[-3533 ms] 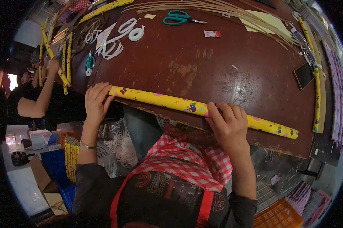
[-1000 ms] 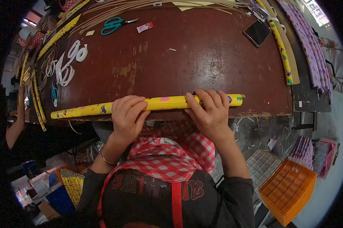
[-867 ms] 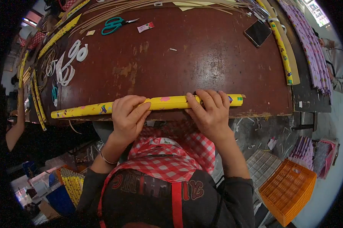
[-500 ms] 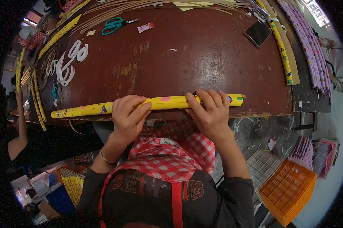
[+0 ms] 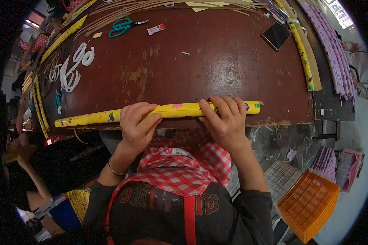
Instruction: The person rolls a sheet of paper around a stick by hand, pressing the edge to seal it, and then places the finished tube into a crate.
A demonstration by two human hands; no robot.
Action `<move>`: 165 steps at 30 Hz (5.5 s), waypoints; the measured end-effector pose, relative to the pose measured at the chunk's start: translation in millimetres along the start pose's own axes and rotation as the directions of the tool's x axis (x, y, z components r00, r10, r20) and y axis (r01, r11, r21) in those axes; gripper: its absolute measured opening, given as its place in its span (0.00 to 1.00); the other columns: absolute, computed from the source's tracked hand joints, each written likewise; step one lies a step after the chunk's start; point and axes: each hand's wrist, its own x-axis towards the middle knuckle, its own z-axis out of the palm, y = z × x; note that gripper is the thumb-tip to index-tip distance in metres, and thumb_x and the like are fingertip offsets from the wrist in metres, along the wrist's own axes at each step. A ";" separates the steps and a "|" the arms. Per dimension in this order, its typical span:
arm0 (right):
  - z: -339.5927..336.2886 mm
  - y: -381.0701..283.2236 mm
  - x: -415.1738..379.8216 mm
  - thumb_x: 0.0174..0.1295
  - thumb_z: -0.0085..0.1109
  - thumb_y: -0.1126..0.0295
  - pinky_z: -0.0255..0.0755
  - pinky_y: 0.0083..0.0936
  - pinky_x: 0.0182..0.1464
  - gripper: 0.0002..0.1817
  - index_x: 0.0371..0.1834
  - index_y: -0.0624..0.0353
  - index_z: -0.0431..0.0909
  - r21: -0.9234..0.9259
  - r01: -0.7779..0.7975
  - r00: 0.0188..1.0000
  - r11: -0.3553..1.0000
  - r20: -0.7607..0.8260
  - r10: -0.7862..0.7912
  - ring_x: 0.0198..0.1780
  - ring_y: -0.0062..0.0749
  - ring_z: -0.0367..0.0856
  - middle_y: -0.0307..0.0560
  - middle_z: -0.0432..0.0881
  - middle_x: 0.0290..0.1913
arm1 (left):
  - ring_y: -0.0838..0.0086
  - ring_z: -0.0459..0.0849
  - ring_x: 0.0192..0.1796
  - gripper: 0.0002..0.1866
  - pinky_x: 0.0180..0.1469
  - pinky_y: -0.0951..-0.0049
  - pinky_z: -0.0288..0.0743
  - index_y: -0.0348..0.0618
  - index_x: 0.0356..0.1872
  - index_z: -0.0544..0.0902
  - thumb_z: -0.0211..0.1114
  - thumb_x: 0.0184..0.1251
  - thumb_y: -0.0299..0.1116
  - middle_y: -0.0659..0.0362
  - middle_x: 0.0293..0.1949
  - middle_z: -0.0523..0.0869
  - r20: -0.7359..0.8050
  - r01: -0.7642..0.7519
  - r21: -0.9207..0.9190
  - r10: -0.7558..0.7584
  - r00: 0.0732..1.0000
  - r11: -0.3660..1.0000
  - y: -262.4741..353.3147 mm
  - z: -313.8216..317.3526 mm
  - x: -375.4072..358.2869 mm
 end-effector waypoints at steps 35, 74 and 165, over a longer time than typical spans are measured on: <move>4.4 0.1 -3.2 0.51 0.74 0.63 0.66 0.48 0.61 0.26 0.56 0.44 0.82 -0.019 0.023 0.997 1.000 -0.077 -0.024 0.55 0.41 0.79 0.44 0.81 0.53 | 0.58 0.83 0.45 0.16 0.50 0.60 0.75 0.41 0.45 0.87 0.68 0.66 0.42 0.56 0.41 0.85 0.415 0.328 0.019 -0.306 0.857 0.944 -22.2 -26.3 47.2; -23.6 10.5 10.7 0.57 0.71 0.57 0.67 0.38 0.45 0.17 0.47 0.52 0.86 0.147 -0.081 0.992 0.986 0.106 0.066 0.40 0.37 0.77 0.40 0.81 0.39 | 0.58 0.82 0.43 0.25 0.44 0.62 0.75 0.37 0.46 0.86 0.80 0.47 0.38 0.53 0.39 0.84 0.481 0.317 -0.094 -0.236 0.844 0.944 1.0 -24.5 40.8; 4.8 -18.1 31.3 0.57 0.70 0.55 0.68 0.35 0.40 0.19 0.46 0.55 0.84 0.124 0.077 0.994 0.989 0.069 -0.086 0.38 0.38 0.77 0.41 0.77 0.36 | 0.68 0.82 0.51 0.17 0.55 0.55 0.68 0.54 0.48 0.88 0.70 0.54 0.32 0.63 0.49 0.84 0.080 0.007 0.035 -0.010 0.997 0.999 3.4 -6.9 -8.7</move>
